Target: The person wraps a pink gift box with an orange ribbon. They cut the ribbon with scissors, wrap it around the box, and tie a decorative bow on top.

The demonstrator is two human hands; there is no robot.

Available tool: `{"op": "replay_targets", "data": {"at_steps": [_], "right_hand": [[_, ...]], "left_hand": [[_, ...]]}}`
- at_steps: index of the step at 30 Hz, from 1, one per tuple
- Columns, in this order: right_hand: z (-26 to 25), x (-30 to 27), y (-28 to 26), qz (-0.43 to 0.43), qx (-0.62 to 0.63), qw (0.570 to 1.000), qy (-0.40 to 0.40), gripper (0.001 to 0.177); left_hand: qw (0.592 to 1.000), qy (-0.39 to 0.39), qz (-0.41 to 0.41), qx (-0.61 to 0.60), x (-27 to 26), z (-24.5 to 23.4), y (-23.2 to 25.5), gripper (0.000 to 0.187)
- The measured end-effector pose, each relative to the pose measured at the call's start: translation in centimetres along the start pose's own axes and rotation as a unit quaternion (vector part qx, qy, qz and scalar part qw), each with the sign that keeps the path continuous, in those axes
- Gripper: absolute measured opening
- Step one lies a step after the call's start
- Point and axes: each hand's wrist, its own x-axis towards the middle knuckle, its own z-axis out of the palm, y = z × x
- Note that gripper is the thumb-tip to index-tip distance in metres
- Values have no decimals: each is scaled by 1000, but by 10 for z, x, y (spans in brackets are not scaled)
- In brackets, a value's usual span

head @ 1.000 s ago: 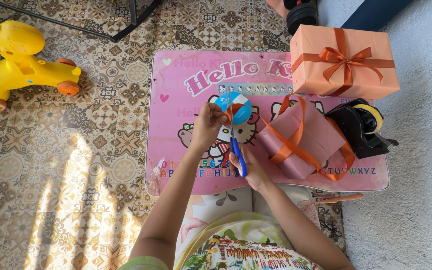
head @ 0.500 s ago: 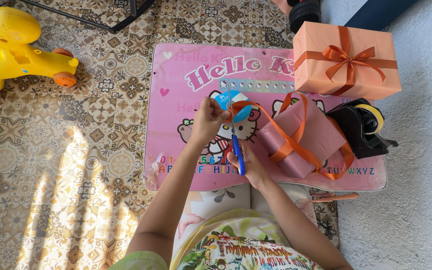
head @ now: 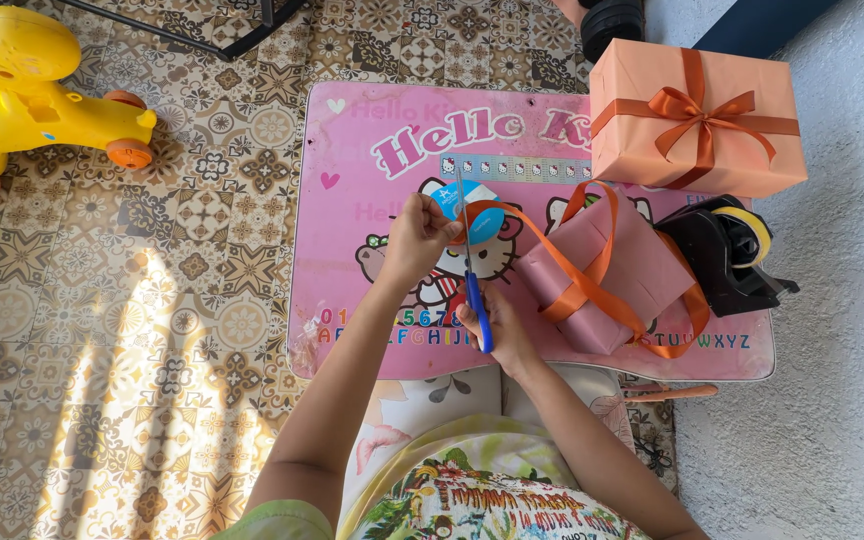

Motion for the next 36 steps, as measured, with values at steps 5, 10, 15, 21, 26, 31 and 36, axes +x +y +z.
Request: {"op": "replay_targets", "data": {"at_steps": [5, 10, 15, 21, 26, 31, 36], "right_hand": [[-3, 1, -16, -53, -14, 997, -45, 71], [4, -3, -24, -12, -57, 998, -12, 79], [9, -9, -25, 26, -79, 996, -13, 81], [-17, -13, -26, 26, -33, 998, -43, 71], [-40, -8, -27, 58, -16, 996, -67, 64], [-25, -9, -22, 41, 15, 998, -53, 59], [-1, -13, -15, 53, 19, 998, 15, 59]], "left_hand": [[1000, -3, -10, -3, -5, 6, 4, 30], [1000, 17, 2, -26, -9, 7, 9, 31], [998, 47, 14, -48, -11, 10, 16, 30], [998, -8, -41, -45, -9, 1, 12, 16], [998, -50, -12, -21, -9, -3, 7, 11], [998, 53, -12, -18, -17, 13, 8, 21], [985, 159, 64, 11, -27, 34, 9, 29]]}}
